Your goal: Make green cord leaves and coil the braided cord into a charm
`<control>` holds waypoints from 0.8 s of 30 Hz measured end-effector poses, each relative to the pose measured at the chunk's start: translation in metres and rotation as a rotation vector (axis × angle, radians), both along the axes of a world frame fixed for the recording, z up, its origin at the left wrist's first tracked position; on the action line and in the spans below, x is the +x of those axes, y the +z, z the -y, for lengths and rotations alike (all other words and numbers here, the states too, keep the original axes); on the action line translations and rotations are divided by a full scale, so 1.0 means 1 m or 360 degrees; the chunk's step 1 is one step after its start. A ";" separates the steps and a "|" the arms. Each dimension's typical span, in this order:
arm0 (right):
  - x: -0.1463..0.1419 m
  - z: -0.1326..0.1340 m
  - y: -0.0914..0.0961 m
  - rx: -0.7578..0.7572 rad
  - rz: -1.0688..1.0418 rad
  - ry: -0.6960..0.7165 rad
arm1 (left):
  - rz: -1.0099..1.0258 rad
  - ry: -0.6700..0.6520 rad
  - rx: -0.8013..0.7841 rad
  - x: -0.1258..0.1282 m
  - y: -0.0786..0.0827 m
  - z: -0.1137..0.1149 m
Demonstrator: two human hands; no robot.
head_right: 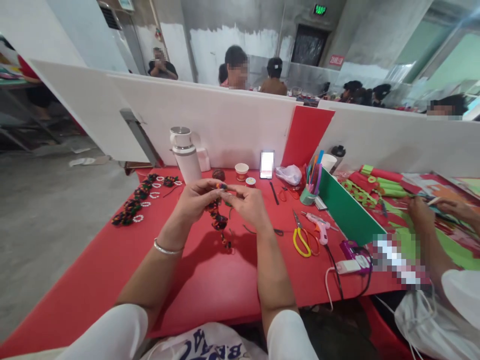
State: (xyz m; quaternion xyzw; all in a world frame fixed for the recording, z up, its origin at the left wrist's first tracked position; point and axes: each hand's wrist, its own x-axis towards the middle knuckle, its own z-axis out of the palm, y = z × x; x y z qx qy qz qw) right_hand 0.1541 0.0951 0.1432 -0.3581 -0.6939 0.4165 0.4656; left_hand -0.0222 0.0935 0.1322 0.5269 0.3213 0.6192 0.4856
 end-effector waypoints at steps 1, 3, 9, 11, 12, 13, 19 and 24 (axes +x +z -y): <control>0.000 -0.001 -0.001 -0.0003 -0.0045 -0.0011 | -0.0006 -0.0003 -0.0001 0.000 0.000 0.000; 0.002 -0.002 -0.003 0.0012 -0.0063 -0.0051 | -0.0033 -0.0006 -0.0031 -0.001 0.000 0.001; 0.004 -0.002 -0.001 0.0117 -0.0022 -0.0263 | -0.0085 -0.0221 -0.0129 0.005 0.001 -0.001; 0.004 -0.001 0.001 0.0152 -0.0037 -0.0354 | -0.0127 -0.0285 -0.0136 0.009 -0.001 -0.002; 0.005 -0.001 0.002 0.0173 -0.0049 -0.0399 | -0.0150 -0.0294 -0.0145 0.010 -0.002 -0.002; 0.006 -0.001 0.003 0.0191 -0.0068 -0.0441 | -0.0177 -0.0298 -0.0162 0.011 -0.003 -0.002; 0.028 -0.010 0.001 0.0295 -0.0287 -0.0807 | -0.0558 -0.0553 -0.0312 0.005 -0.008 -0.007; 0.059 -0.024 -0.005 0.0383 -0.0371 -0.1128 | -0.1080 -0.0709 -0.0286 -0.008 -0.010 -0.015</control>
